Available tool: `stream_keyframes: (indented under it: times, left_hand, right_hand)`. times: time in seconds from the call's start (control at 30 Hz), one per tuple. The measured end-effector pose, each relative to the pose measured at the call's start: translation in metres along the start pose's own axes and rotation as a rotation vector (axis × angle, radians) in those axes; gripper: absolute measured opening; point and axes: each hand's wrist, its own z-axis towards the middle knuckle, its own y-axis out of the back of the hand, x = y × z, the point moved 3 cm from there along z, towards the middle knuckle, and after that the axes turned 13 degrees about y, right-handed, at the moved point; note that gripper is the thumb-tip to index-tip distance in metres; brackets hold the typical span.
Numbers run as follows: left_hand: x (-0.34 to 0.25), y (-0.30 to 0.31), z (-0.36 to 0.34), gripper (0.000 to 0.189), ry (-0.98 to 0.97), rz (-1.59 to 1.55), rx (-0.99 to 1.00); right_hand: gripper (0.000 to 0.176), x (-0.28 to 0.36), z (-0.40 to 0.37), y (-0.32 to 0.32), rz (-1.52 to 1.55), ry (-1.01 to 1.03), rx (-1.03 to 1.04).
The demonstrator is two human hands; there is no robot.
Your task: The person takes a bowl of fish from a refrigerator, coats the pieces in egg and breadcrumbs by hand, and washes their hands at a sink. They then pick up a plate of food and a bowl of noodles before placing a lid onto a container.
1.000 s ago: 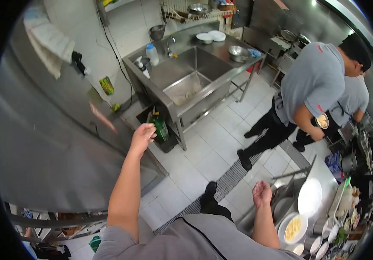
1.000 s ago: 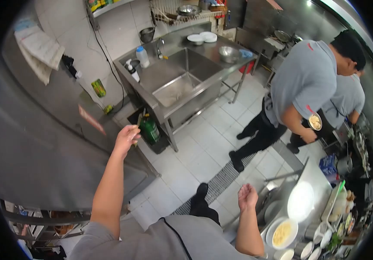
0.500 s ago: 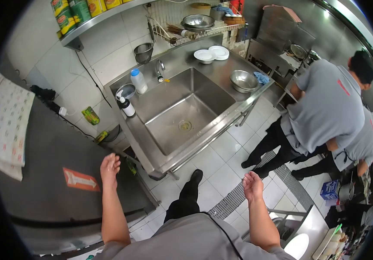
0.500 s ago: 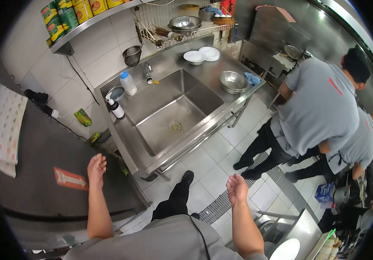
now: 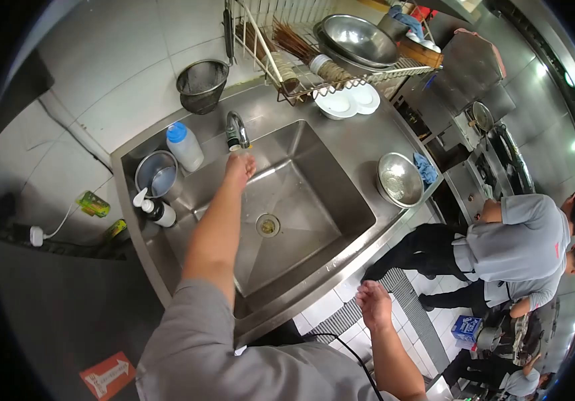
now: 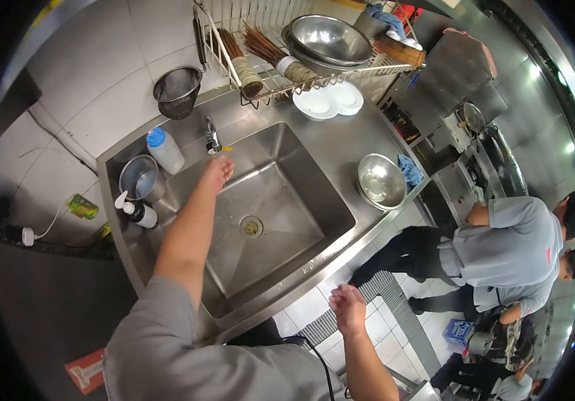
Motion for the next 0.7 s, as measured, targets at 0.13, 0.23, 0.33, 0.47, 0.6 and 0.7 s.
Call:
stream_keyframes:
  times: [0.13, 0.23, 0.33, 0.47, 0.6, 0.7]
  left_hand:
    - [-0.010, -0.018, 0.023, 0.026, -0.060, -0.480, 0.196]
    - [-0.020, -0.031, -0.007, 0.030, -0.101, -0.652, 0.422]
    - [-0.002, -0.024, -0.022, 0.033, -0.194, -0.766, 0.444]
    - [0.021, -0.005, -0.075, 0.029, -0.200, -0.782, 0.532]
    - [0.037, 0.006, -0.096, 0.041, -0.196, -0.981, 0.576]
    - [0.050, 0.020, -0.081, 0.050, -0.235, -1.002, 0.550]
  right_hand:
    - [0.017, -0.004, 0.045, -0.099, -0.161, -0.057, 0.189]
    - [0.027, -0.028, 0.085, -0.182, -0.289, -0.045, 0.373]
    - [0.046, -0.059, 0.124, -0.283, -0.313, 0.005, 0.530]
    - [0.054, -0.094, 0.169, -0.413, -0.135, 0.073, 0.755]
    - [0.039, -0.116, 0.195, -0.473, 0.020, -0.139, 0.801]
    - [0.028, -0.114, 0.214, -0.491, -0.111, -0.338, 0.886]
